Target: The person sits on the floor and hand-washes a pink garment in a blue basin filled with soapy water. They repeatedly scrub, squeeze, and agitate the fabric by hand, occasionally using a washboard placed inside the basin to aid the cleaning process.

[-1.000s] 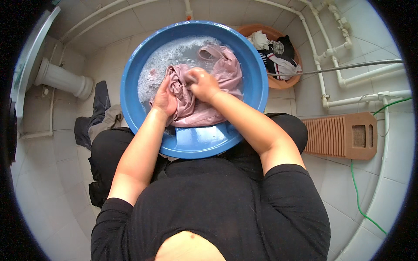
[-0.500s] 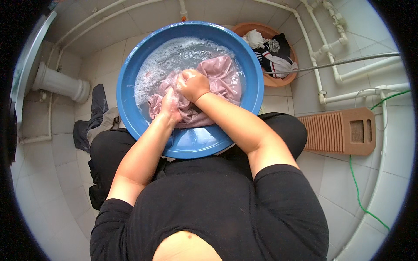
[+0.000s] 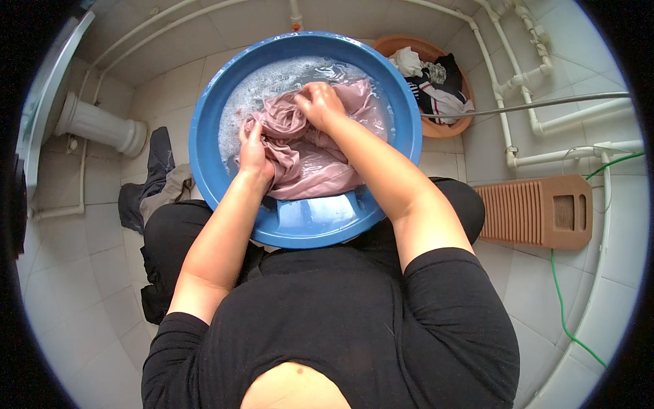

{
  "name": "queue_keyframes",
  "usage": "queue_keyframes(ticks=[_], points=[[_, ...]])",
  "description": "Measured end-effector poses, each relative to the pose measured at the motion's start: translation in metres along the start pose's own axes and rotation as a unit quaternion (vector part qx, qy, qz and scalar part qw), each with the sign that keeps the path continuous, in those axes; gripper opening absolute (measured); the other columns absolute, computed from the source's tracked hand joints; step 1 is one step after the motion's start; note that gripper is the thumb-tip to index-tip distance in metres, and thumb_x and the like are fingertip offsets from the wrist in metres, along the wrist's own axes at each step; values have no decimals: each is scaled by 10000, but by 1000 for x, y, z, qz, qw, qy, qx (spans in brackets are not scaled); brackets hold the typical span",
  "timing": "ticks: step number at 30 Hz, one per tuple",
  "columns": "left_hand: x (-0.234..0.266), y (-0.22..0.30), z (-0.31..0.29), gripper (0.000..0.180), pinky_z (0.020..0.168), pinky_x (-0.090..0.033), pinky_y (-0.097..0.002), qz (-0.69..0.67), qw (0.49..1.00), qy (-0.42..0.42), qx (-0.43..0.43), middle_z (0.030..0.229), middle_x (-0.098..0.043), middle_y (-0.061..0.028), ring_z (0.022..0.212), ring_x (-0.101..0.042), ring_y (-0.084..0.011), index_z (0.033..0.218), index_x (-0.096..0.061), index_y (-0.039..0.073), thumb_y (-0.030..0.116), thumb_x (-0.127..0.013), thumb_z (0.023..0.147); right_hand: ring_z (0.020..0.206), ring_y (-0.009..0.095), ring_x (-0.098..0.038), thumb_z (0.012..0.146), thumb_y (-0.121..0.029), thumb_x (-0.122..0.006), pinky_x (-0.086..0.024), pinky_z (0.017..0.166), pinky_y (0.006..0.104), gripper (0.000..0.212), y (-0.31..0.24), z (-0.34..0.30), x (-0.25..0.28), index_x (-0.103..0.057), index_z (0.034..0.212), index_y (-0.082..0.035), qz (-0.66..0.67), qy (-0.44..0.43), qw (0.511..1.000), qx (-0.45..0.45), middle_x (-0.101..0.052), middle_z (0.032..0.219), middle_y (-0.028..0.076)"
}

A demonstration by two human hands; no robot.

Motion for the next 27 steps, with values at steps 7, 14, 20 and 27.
queue_keyframes(ticks=[7,14,20,27], points=[[41,-20,41,485,836,-444,-289,360,932,-41,-17,1115,-529,-167,983,-540,-212,1131,-556,-16,-79,-396,678,1068,300,-548,719,-413,-664,-435,900,389,520,40,-5,0,-558,1114,-92,-138,-155,947,-246,-567,1158,157],[19,-26,37,300,744,-490,-271,104,981,-159,-47,1025,-588,-98,859,-589,-169,1140,-525,-4,121,-498,869,1017,309,-548,681,-161,-607,-447,869,376,356,-1,-9,2,-582,1020,-57,-71,-68,995,5,-551,1119,139],[8,-11,7,681,747,-508,-404,-7,978,-98,185,1011,-600,-120,940,-584,-243,1295,-367,204,570,-595,767,755,308,-575,623,-73,-566,-474,632,391,150,-127,-72,18,-527,768,-78,155,-88,945,274,-566,783,105],[13,-38,1,396,703,-517,-385,-5,971,-121,207,1029,-582,-94,871,-597,-211,1153,-478,167,420,-548,857,604,297,-565,685,-234,-623,-468,562,390,161,-100,-70,5,-553,635,-98,35,58,969,239,-568,681,95]])
Point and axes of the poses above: each hand's wrist, its own z-axis towards the middle knuckle, its own x-axis out of the back of the hand, y = z × x, the point moved 4 cm from there along z, towards the middle knuckle
